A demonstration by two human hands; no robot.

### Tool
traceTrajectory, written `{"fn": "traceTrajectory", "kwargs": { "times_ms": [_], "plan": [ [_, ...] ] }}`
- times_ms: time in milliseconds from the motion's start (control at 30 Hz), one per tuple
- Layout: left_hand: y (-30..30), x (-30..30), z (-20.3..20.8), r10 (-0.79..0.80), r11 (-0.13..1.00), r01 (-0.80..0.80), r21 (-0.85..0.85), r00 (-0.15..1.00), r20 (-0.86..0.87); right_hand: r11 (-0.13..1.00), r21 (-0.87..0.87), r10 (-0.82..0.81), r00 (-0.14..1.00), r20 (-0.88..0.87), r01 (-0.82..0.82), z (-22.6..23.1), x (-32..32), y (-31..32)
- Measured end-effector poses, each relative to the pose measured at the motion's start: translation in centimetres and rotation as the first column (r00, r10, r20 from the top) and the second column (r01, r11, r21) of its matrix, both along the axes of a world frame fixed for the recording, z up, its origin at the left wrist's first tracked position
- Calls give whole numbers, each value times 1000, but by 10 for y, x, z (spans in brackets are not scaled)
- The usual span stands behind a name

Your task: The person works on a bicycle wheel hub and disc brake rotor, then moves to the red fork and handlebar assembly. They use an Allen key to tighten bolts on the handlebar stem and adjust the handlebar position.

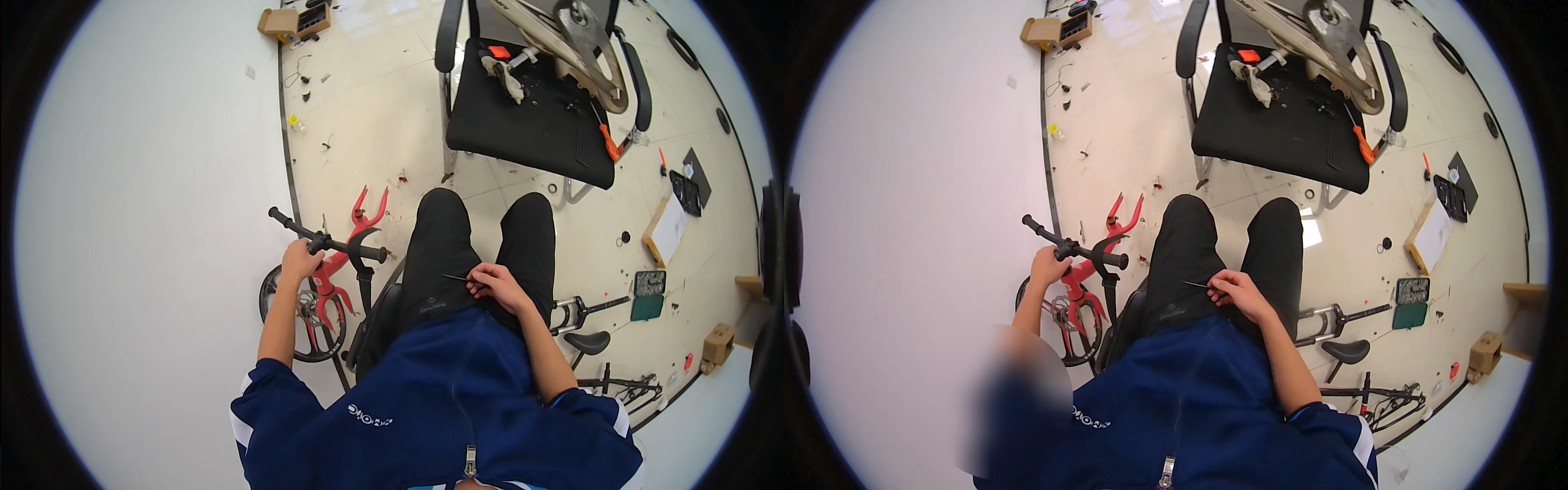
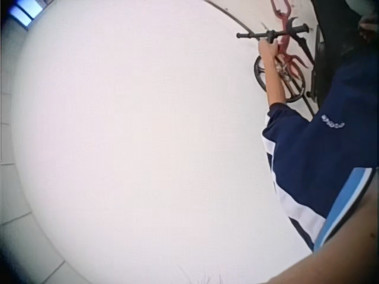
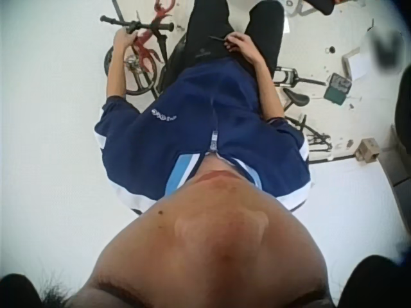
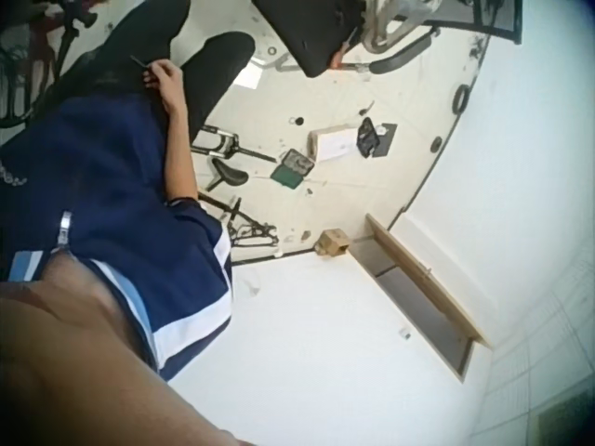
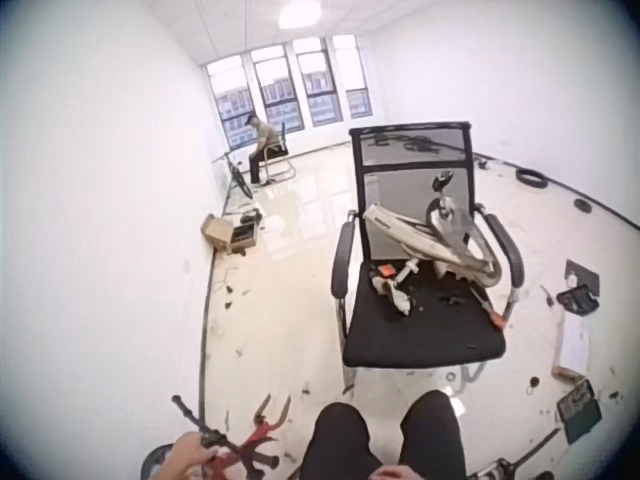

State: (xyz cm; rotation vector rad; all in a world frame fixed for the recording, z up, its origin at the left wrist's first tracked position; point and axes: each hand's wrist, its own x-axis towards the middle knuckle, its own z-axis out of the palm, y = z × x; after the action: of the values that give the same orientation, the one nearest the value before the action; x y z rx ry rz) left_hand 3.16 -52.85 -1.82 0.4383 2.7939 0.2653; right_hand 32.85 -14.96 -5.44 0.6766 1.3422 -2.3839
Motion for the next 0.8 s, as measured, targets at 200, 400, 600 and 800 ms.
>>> {"fn": "traceTrajectory", "kwargs": {
  "times_ms": [200, 400, 600, 800],
  "plan": [
    [28, -4, 65, -72, 997, 73, 3, 993, -98, 1000, 10, 12, 999, -33, -11, -4, 2, -1],
    [44, -15, 123, -94, 994, 102, 37, 980, -175, 1000, 16, 18, 995, -97, -17, -4, 4, 0],
    [79, -6, 183, -126, 973, 169, 157, 959, -254, 997, 65, 48, 991, -128, -40, 1, 4, -1],
    [119, -4, 245, -94, 921, 222, 319, 924, -371, 997, 72, 45, 985, -167, -33, -8, 8, -2]
  ]
}}
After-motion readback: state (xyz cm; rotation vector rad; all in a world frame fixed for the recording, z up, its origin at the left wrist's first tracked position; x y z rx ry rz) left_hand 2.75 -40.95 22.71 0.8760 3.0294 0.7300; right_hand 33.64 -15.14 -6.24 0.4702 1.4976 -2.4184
